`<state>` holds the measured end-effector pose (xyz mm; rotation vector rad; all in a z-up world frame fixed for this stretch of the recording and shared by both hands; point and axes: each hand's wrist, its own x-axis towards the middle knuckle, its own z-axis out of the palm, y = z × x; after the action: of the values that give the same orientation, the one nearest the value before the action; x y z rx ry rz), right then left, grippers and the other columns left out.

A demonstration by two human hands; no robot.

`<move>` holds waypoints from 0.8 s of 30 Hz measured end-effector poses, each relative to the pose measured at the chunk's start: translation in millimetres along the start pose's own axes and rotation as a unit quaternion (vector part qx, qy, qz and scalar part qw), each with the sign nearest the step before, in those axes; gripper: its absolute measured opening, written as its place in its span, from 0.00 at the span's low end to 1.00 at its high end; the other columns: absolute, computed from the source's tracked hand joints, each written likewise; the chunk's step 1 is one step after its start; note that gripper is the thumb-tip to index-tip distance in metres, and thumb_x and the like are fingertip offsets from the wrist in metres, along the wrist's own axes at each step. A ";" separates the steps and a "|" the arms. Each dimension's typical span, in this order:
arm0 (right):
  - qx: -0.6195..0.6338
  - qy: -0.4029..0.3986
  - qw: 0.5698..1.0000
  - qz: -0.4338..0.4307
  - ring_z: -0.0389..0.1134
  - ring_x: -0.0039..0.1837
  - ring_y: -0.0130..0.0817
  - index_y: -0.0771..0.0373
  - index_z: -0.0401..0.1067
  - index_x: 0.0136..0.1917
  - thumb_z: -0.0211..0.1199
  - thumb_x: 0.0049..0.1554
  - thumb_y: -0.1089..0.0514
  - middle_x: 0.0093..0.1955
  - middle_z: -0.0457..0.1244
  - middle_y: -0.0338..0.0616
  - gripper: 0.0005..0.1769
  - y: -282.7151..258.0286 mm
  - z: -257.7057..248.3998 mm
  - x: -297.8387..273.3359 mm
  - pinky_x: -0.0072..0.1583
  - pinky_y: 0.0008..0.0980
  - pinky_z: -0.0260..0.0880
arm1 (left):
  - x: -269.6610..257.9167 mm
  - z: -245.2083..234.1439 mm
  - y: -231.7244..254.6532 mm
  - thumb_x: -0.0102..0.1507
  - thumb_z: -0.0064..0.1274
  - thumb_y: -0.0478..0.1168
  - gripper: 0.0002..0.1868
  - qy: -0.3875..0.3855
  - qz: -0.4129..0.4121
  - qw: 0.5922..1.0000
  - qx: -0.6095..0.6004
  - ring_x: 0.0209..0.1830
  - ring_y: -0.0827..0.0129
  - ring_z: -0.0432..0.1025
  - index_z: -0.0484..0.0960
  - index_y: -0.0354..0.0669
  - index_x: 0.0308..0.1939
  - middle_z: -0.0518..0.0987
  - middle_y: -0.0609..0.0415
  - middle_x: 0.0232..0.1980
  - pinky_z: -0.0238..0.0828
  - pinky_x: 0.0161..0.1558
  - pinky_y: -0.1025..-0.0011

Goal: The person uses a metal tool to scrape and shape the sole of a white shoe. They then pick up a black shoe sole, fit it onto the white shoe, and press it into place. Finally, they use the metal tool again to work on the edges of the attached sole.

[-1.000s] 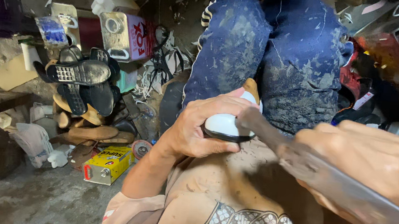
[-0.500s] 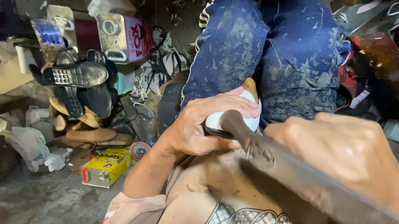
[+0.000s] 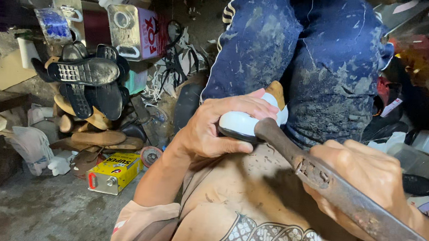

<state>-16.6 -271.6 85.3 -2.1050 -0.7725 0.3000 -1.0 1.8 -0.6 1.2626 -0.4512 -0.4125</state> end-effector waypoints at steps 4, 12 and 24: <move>0.001 0.038 0.998 0.055 0.51 0.29 0.36 0.63 0.68 0.48 0.53 0.60 0.57 0.34 0.61 0.36 0.08 -3.1 12.7 -4.3 0.36 0.34 0.52 | -3.3 -1.5 -3.4 0.66 0.60 0.48 0.22 0.011 -0.004 1.000 -0.017 0.67 0.52 0.75 0.75 0.42 0.59 0.79 0.43 0.61 0.50 0.86 0.40; -0.043 0.087 0.994 0.043 0.50 0.28 0.40 0.65 0.65 0.47 0.56 0.62 0.60 0.35 0.59 0.42 0.06 -3.8 31.2 -6.4 0.33 0.38 0.51 | -8.6 -5.1 -11.9 0.66 0.60 0.50 0.23 0.014 0.003 0.999 -0.043 0.66 0.52 0.75 0.75 0.41 0.59 0.79 0.43 0.60 0.51 0.85 0.39; -0.138 0.147 0.977 0.067 0.65 0.38 0.46 0.63 0.69 0.51 0.58 0.64 0.61 0.44 0.66 0.44 0.04 22.9 78.3 -43.5 0.39 0.46 0.63 | -16.9 -8.8 -22.3 0.66 0.61 0.51 0.23 0.039 0.033 0.996 -0.075 0.66 0.48 0.74 0.75 0.45 0.59 0.79 0.46 0.59 0.55 0.82 0.41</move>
<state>-77.4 -258.5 16.9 -2.3981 -0.5198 -0.0533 -11.6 12.3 -25.9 1.1115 -0.3879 -0.3343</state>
